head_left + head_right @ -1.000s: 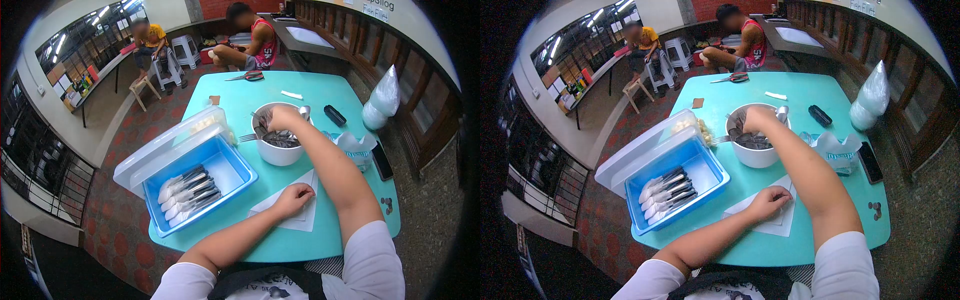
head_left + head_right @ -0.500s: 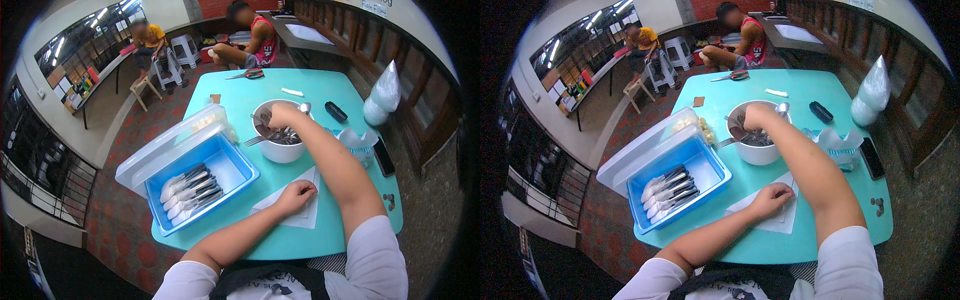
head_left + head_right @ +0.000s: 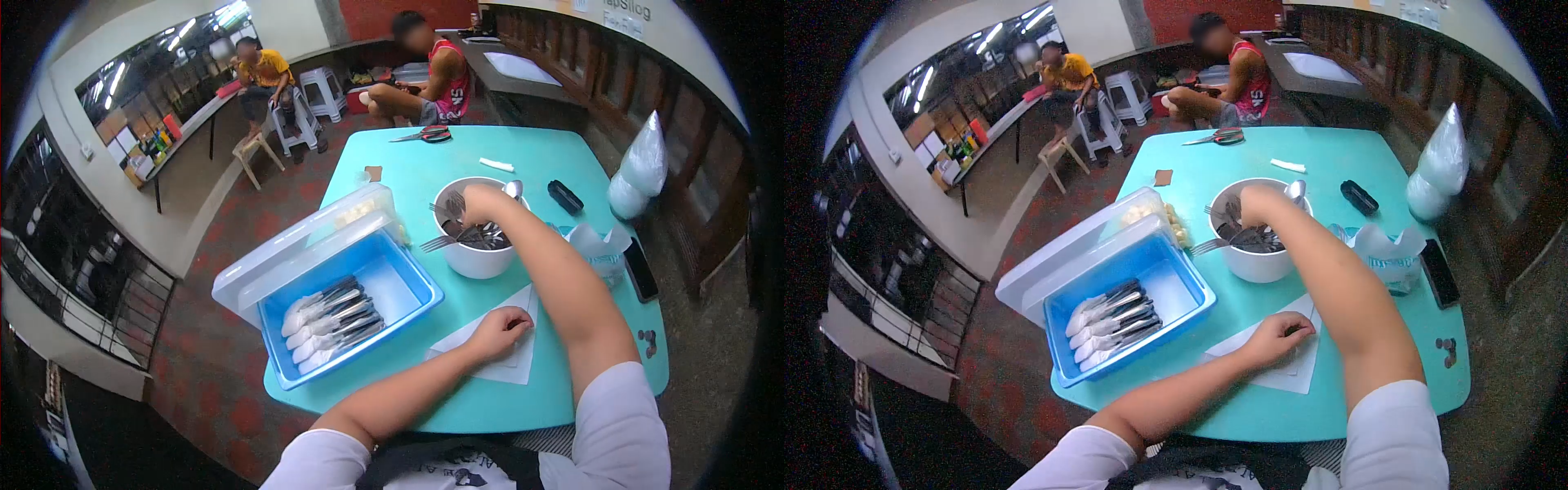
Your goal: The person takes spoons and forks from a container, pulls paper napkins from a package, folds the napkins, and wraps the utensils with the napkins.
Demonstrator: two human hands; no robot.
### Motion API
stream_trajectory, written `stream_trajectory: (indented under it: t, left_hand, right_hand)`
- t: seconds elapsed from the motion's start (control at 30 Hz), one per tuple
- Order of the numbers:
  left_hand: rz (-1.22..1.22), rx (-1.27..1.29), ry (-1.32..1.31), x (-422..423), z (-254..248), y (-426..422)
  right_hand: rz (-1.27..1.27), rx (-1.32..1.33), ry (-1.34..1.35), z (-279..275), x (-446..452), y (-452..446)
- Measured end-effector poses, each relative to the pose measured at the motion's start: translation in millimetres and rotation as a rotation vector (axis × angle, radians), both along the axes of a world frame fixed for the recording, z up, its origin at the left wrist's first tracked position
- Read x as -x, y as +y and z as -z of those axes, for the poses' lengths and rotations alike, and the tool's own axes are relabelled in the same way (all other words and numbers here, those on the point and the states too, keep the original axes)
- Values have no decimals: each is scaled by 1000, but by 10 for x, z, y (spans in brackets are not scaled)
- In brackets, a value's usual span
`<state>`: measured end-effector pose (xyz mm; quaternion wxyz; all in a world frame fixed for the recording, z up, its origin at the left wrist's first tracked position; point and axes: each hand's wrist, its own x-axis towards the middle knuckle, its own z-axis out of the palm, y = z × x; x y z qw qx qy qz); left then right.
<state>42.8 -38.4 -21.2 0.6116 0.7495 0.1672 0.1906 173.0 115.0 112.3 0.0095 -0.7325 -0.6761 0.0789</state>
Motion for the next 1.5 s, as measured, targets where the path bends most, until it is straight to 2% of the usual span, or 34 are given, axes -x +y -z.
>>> stream_trajectory:
  t: [0.1, 0.27, 0.57, 0.67, 0.93, 1.27, 1.37, 1.5]
  left_hand:
    - [11, 42, -14, -31, 15, 16]
    - [9, -7, -5, -16, 1, 9]
    - [29, 90, 10, -17, 17, 5]
    - [24, 47, -68, -15, 17, 4]
    - [-1, -4, -25, 1, -32, 0]
    - [4, -9, 4, 8, -60, -7]
    - [2, 10, 14, 21, -71, -8]
    - [1, -2, 24, 25, -114, -3]
  right_hand:
    - [-14, -16, -45, 46, -42, 15]
    - [-15, -65, 24, -61, 47, -208]
    - [-25, -179, 67, 57, 21, -266]
    - [-32, -163, 105, 104, -23, -237]
    - [-63, -144, 115, 98, -21, -218]
    - [11, -270, 146, 149, -43, -246]
    - [-32, -266, 339, 196, -172, -134]
    - [-1, -399, 530, -56, -280, -82]
